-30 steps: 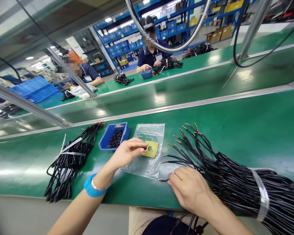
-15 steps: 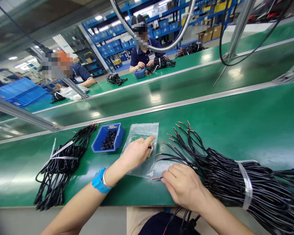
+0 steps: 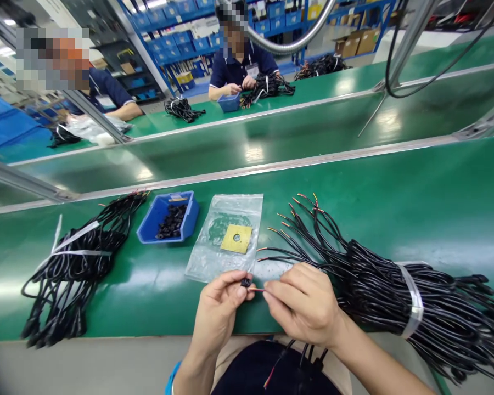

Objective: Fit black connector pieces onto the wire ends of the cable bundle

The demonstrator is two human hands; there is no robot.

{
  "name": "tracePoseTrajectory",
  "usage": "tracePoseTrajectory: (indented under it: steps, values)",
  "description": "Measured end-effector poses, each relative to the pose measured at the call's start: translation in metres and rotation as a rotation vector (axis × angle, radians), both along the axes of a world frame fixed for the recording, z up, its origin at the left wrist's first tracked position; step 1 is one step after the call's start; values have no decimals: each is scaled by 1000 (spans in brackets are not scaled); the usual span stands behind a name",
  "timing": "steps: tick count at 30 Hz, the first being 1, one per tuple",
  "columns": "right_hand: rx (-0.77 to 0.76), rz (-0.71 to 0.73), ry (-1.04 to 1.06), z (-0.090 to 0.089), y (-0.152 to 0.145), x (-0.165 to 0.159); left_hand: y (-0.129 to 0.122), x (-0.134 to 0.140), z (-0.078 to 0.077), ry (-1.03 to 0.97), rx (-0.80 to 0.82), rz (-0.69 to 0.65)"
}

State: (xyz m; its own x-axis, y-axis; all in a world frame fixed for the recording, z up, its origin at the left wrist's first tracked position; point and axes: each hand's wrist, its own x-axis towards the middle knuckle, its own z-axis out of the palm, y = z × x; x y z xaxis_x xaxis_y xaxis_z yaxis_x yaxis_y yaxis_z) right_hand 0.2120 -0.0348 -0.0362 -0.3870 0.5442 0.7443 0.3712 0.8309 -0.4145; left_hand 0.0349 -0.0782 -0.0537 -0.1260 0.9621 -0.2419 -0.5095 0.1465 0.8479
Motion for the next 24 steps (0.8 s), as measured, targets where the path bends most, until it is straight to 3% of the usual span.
tracePoseTrajectory:
  steps: [6,24]
  values:
    - [-31,-12,-22,-4,2,2,1,-3,0,46,83,-69]
    - [-57,-23,-92,-4,3,3,-1,-5,-5,253,179,-65]
